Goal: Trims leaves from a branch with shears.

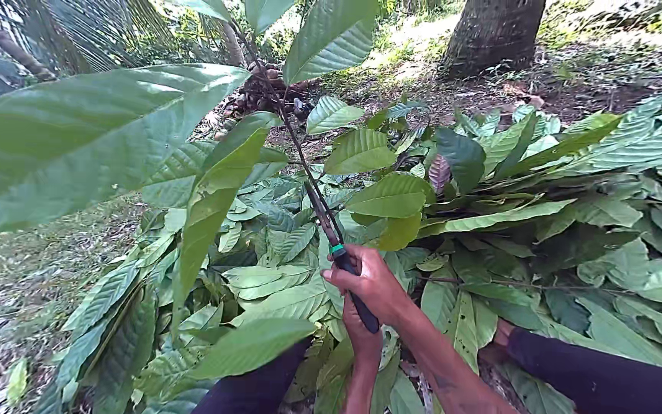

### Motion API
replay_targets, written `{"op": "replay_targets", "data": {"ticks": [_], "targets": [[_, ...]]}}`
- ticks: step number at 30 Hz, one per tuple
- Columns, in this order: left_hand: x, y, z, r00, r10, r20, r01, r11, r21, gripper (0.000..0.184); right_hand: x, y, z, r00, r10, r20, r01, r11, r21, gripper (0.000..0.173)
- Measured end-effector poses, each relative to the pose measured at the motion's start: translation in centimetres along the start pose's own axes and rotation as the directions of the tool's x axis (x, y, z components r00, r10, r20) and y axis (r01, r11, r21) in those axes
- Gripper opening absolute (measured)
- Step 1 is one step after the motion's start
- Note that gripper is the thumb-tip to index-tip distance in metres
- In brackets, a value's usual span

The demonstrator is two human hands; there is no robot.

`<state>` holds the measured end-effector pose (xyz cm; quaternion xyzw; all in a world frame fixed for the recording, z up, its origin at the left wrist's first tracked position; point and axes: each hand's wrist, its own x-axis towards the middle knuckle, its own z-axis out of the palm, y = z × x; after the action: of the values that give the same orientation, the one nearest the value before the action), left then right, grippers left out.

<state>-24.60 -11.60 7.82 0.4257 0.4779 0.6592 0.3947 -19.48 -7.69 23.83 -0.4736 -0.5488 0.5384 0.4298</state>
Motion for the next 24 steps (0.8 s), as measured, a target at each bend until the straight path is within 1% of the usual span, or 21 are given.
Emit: {"op": "replay_targets", "data": {"ticks": [2,4,7,10,13,17,24], "targets": [[0.1,0.2,0.2,1.000,-0.009,0.018,0.010,0.999,-0.033,0.015,0.5,-1.0,0.0,1.000,-0.002,-0.001,0.002,1.000,0.026,0.037],[0.2,0.0,0.4,0.999,0.010,0.045,-0.007,0.997,-0.079,0.012,1.1,-1.7,-0.1,1.000,-0.011,-0.009,0.011,1.000,0.022,0.037],[0.2,-0.2,0.5,0.996,0.037,0.076,-0.027,0.991,-0.134,0.014,1.9,-2.2,-0.2,0.999,-0.028,-0.022,0.028,0.999,0.028,0.032],[0.3,-0.2,0.6,0.996,0.031,0.081,-0.018,0.987,-0.162,0.015,2.1,-2.0,0.0,0.997,-0.047,-0.061,0.052,0.995,0.083,0.025],[0.2,-0.3,0.6,0.995,0.027,0.094,-0.009,0.981,-0.191,0.014,1.8,-2.1,0.2,0.994,-0.083,-0.068,0.090,0.991,0.099,0.024],[-0.2,-0.4,0.5,0.993,0.033,0.109,-0.012,0.983,-0.185,0.015,1.9,-3.2,-0.2,0.993,-0.121,-0.010,0.121,0.987,0.107,0.030],[-0.5,-0.3,0.5,0.993,0.013,0.118,0.006,0.987,-0.159,0.019,3.1,-5.4,-0.9,0.989,-0.146,0.023,0.142,0.981,0.130,0.027]]}}
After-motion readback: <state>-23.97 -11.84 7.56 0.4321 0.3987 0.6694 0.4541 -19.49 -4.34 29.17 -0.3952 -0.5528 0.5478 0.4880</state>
